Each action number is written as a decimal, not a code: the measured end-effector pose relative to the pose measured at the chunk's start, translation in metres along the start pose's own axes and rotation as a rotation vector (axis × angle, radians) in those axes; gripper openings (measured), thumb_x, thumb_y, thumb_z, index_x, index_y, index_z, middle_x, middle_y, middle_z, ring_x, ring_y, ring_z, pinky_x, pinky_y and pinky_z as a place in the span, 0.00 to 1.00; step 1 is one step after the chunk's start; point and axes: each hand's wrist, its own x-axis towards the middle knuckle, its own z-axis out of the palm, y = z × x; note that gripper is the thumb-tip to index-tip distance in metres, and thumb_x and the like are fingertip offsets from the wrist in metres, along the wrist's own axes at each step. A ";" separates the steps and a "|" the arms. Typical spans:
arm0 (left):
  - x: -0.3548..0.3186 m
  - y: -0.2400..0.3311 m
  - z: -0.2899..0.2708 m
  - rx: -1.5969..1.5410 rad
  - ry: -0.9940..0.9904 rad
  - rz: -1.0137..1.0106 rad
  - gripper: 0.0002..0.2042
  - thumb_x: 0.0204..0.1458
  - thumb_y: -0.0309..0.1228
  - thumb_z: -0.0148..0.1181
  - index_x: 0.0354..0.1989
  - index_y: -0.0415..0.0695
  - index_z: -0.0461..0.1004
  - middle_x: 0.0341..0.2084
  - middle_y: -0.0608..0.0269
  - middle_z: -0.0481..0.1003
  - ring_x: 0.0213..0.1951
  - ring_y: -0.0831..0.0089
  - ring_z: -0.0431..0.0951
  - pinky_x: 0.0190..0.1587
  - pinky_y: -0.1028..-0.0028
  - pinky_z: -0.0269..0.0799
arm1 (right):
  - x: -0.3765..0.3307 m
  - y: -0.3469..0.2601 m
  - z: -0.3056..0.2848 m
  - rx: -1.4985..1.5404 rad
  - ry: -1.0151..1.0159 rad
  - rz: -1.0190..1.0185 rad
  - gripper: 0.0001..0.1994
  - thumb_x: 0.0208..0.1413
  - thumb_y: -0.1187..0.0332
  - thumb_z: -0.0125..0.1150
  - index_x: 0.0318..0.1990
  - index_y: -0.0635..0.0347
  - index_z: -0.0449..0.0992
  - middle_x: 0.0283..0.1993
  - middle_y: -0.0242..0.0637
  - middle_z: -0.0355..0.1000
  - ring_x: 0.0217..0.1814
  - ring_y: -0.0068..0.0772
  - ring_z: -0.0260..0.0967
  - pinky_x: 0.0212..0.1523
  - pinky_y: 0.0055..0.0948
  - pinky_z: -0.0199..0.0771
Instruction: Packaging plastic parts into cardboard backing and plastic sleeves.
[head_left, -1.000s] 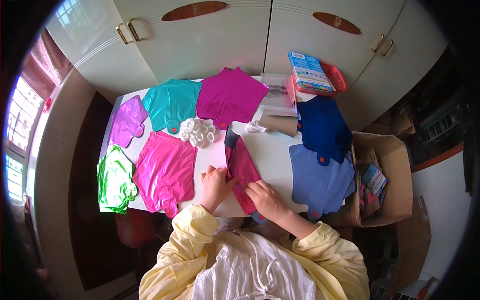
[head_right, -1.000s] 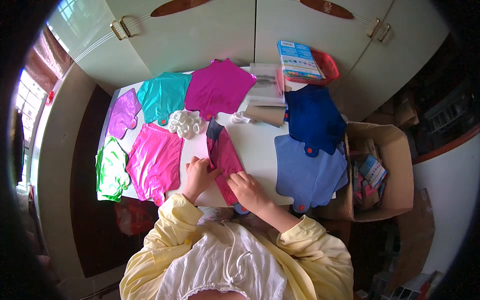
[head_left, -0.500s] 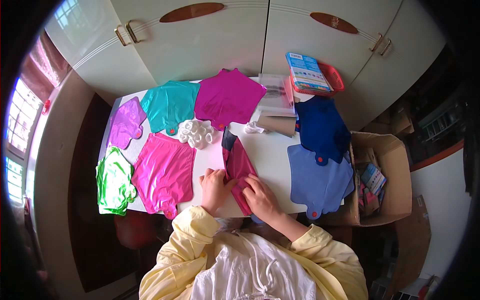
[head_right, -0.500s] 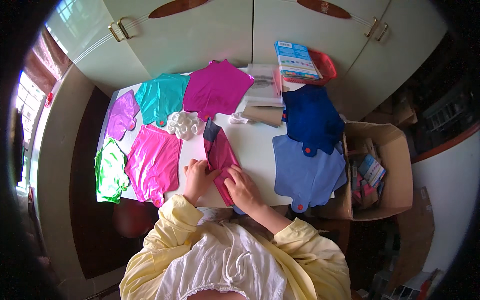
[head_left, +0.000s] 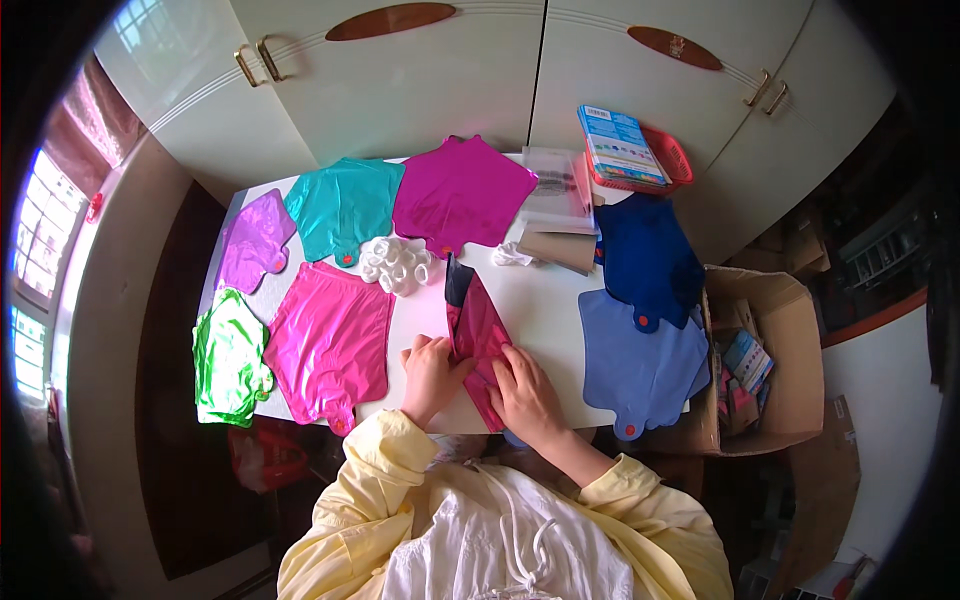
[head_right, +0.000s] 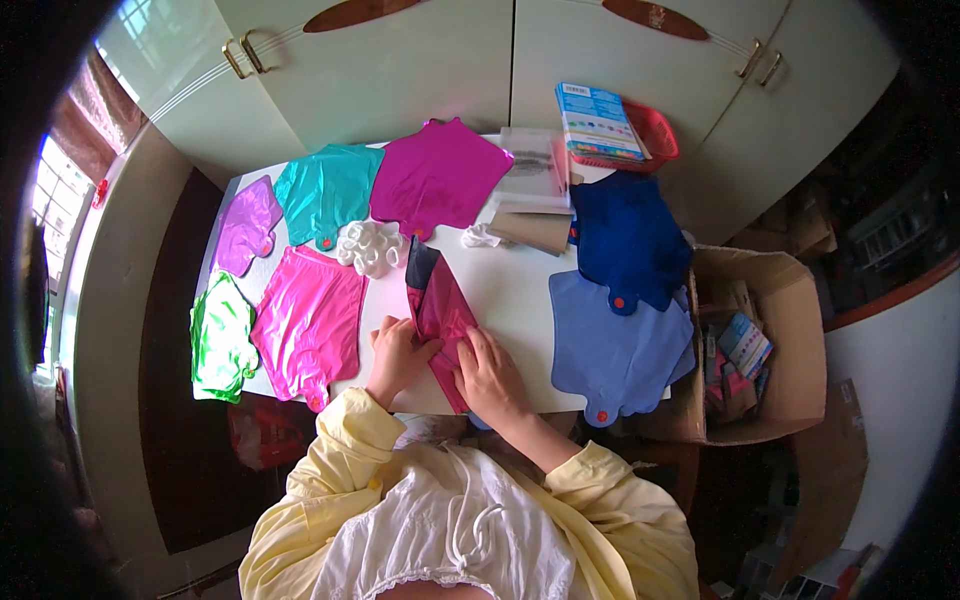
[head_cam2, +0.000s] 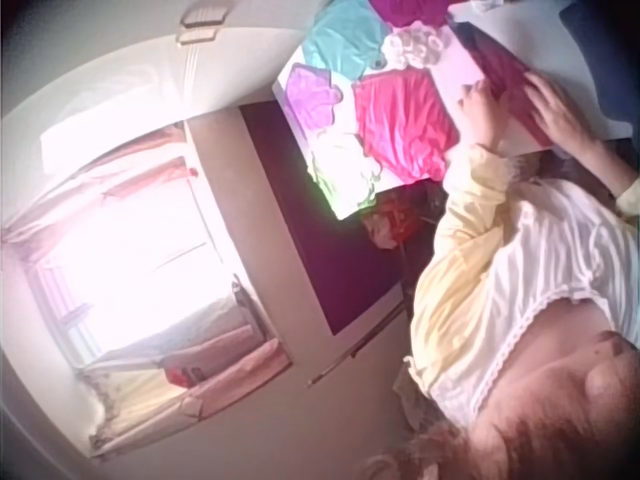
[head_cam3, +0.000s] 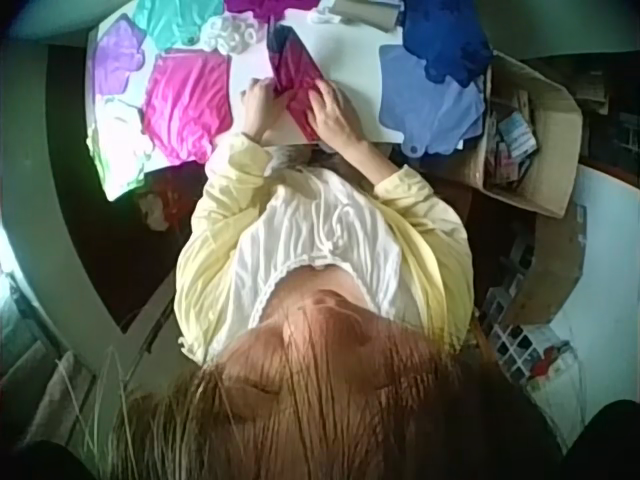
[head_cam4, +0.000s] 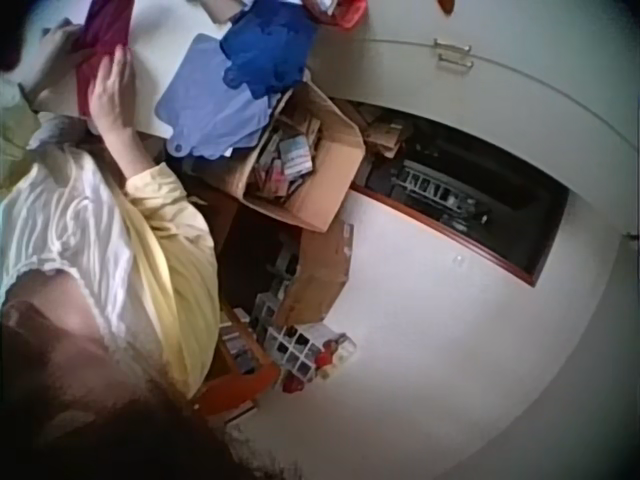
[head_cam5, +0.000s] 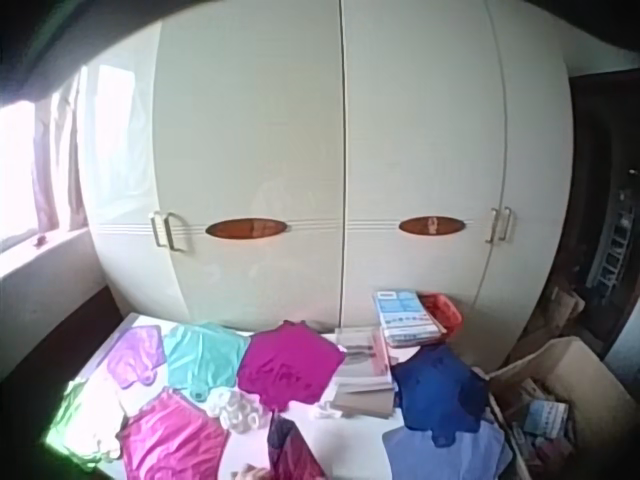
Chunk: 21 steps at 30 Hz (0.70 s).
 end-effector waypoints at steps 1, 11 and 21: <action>0.000 -0.001 0.001 0.000 0.000 0.001 0.14 0.39 0.40 0.67 0.23 0.43 0.73 0.23 0.63 0.74 0.36 0.61 0.69 0.39 0.61 0.55 | 0.000 0.000 0.000 -0.009 0.011 0.005 0.20 0.49 0.66 0.60 0.49 0.64 0.69 0.58 0.49 0.61 0.60 0.49 0.60 0.57 0.41 0.64; 0.000 -0.001 0.001 0.010 0.002 0.012 0.13 0.39 0.40 0.66 0.24 0.44 0.73 0.24 0.62 0.74 0.36 0.60 0.69 0.39 0.61 0.56 | 0.000 -0.001 -0.001 -0.081 0.003 0.016 0.20 0.49 0.63 0.60 0.48 0.61 0.70 0.57 0.49 0.62 0.58 0.46 0.60 0.55 0.40 0.66; -0.002 -0.006 0.003 -0.022 0.053 0.115 0.11 0.38 0.36 0.67 0.23 0.45 0.72 0.22 0.66 0.72 0.36 0.63 0.69 0.38 0.63 0.56 | 0.003 -0.001 -0.003 -0.103 0.002 0.033 0.21 0.48 0.62 0.59 0.48 0.64 0.70 0.52 0.44 0.66 0.55 0.41 0.62 0.54 0.37 0.64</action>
